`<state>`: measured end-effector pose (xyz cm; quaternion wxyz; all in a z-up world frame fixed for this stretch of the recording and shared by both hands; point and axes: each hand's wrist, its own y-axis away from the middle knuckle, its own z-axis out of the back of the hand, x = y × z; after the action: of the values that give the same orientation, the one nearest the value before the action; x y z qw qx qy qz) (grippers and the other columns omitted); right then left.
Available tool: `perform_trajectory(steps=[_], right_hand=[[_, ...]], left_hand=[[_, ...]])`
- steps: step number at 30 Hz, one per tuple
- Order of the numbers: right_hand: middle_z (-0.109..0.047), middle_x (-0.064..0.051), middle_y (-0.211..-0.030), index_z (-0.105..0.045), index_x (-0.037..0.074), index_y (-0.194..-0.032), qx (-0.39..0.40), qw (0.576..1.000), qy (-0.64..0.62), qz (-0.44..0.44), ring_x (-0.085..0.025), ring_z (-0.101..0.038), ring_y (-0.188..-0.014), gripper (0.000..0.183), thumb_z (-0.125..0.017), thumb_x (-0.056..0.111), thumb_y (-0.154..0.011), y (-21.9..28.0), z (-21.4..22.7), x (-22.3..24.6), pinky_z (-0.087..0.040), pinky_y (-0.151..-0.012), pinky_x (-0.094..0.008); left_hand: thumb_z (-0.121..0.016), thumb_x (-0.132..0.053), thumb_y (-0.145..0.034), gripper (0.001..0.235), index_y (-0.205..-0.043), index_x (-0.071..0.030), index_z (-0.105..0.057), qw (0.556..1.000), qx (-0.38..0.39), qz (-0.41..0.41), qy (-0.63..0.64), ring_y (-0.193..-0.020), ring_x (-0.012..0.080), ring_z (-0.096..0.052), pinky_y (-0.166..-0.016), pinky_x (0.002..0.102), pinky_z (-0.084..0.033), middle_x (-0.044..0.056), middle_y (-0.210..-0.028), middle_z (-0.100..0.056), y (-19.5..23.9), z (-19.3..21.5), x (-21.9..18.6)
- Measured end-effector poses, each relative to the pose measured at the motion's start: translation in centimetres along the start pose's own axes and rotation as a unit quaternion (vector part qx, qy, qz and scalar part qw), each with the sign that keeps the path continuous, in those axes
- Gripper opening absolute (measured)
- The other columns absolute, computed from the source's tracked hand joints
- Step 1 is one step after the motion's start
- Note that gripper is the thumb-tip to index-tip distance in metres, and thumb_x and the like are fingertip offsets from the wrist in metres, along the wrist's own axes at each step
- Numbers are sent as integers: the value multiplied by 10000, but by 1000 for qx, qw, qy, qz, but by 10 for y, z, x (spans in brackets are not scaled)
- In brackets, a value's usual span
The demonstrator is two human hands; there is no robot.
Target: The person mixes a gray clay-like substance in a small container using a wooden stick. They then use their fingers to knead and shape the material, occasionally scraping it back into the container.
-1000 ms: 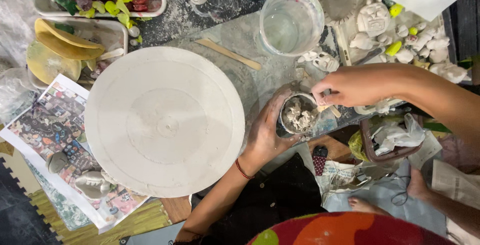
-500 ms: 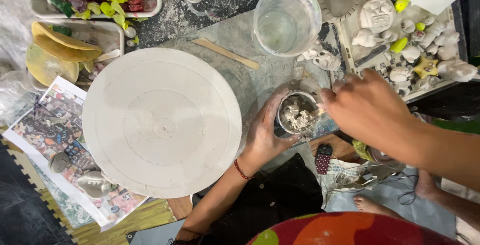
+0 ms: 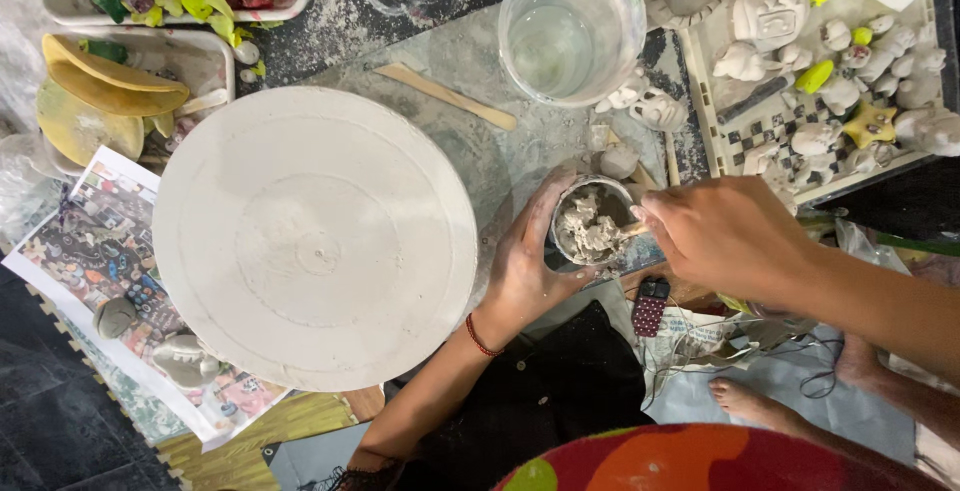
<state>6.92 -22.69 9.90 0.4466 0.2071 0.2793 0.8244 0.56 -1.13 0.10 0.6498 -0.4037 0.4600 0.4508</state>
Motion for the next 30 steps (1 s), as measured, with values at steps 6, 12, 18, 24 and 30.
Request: perform_trajectory(steps=[6,12,18,24,30], right_hand=[[-672,-151,-584,-675,5,-986,-102,981,-164,-32,-310,-640,-444,278,-538,246,-959,21,-16,16,-508,-439,-442],[-660,-221,-639,-627,14,-900,-21,956,-268,-116,-409,-666,-596,379,-489,348,-1013,26,-26,27,-510,-585,-497],[-638,-224,-625,-617,13,-909,-32,924,-361,-125,-425,-651,-624,406,-461,370,-1024,27,-48,27,-491,-624,-504],[-643,-214,-662,-634,26,-995,-64,923,-372,-74,-416,-642,-641,395,-437,366,-1027,31,-65,12,-487,-630,-496],[-697,-150,-671,-684,51,-984,-28,899,-430,-72,-314,-691,-599,396,-425,349,-1014,38,-73,1,-531,-633,-418]], left_hand=[[-959,-97,-660,1088,-1557,-32,-345,1000,-11,-12,17,-1473,363,-509,-1241,420,-456,183,-1560,-503,0,-3,-2],[-962,-106,-647,1059,-1530,-34,-382,1000,-4,23,-5,-1446,367,-530,-1209,416,-471,200,-1545,-511,1,-5,-4],[-969,-136,-675,1043,-1534,-35,-386,1000,-25,7,-8,-1427,353,-560,-1198,406,-495,196,-1536,-523,1,-7,-6],[-959,-144,-710,1034,-1545,-30,-360,1000,-24,-8,-3,-1429,345,-558,-1200,407,-492,186,-1543,-518,1,-7,0],[-974,-134,-655,1045,-1522,-48,-396,999,-11,33,8,-1449,349,-531,-1219,418,-454,172,-1545,-513,-2,-4,-4]])
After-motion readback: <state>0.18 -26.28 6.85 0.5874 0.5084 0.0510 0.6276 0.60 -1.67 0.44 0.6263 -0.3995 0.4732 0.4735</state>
